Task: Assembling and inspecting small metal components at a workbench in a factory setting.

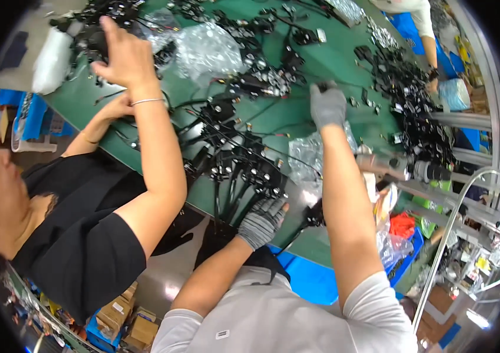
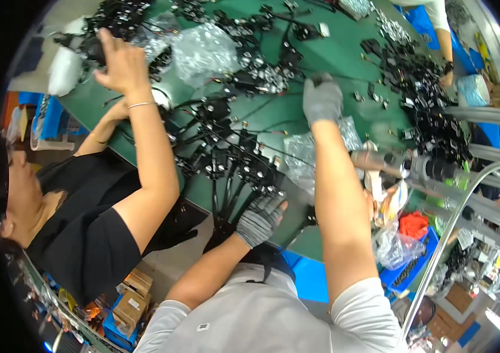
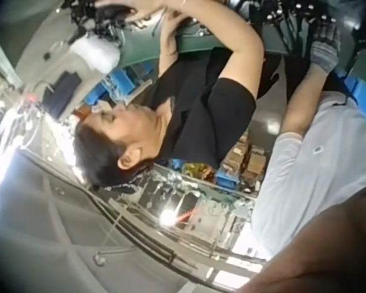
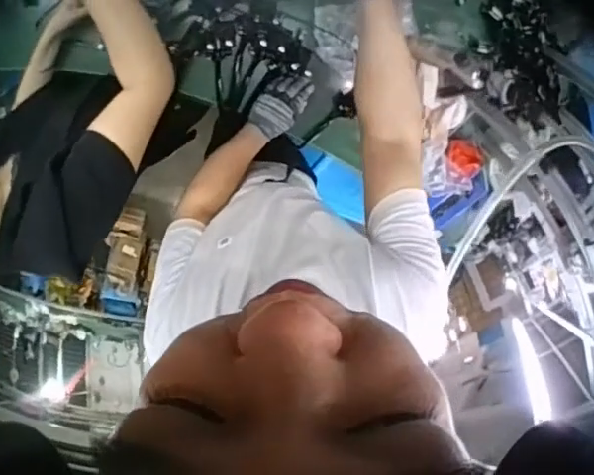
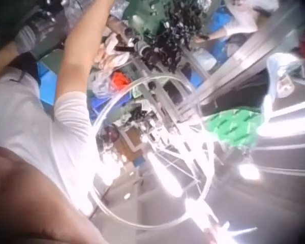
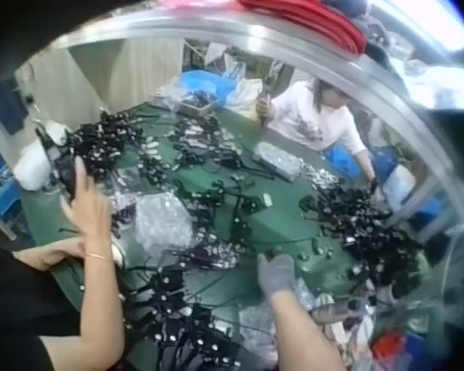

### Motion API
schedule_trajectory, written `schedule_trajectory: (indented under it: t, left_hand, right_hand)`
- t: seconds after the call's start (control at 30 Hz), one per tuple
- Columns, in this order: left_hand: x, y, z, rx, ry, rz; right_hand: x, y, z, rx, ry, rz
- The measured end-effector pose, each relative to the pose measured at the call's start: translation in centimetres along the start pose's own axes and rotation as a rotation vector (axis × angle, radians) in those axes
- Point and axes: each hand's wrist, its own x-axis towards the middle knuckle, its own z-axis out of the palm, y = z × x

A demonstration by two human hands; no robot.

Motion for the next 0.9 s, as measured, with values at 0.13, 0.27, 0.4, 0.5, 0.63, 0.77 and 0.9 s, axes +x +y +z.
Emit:
schedule_trajectory:
  t: [0.13,0.27,0.4,0.5,0.63,0.77,0.9]
  left_hand:
    - [-0.4,-0.2,0.6,0.025,0.061,0.041]
    - [-0.4,0.3,0.6,0.016,0.050,0.051]
    - [-0.4,0.3,1.0,-0.005,0.021,0.054]
    - [-0.4,0.1,1.5,0.009,0.023,0.053]
    - [0.4,0.5,0.2,-0.061,0.019,0.075]
    - [1.6,3.6,0.4,-0.233,0.197,0.180]
    - [5.6,8.1,1.9,-0.309,0.078,0.098]
  right_hand:
    - [4.2,0.5,2.8,-0.418,-0.105,-0.005]
    - [4.2,0.6,3.5,-0.520,-0.099,0.041]
    - [-0.3,2.2,0.4,-0.123,-0.066,0.085]
    - [-7.3,1.4,-4.1,0.225,-0.136,0.007]
    - [-15.4,2.9,-11.0,0.387,-0.350,0.076]
    - [-20.4,4.2,-16.1,0.478,-0.339,0.210]
    - [-23.2,8.7,-18.0,0.360,-0.237,0.251]
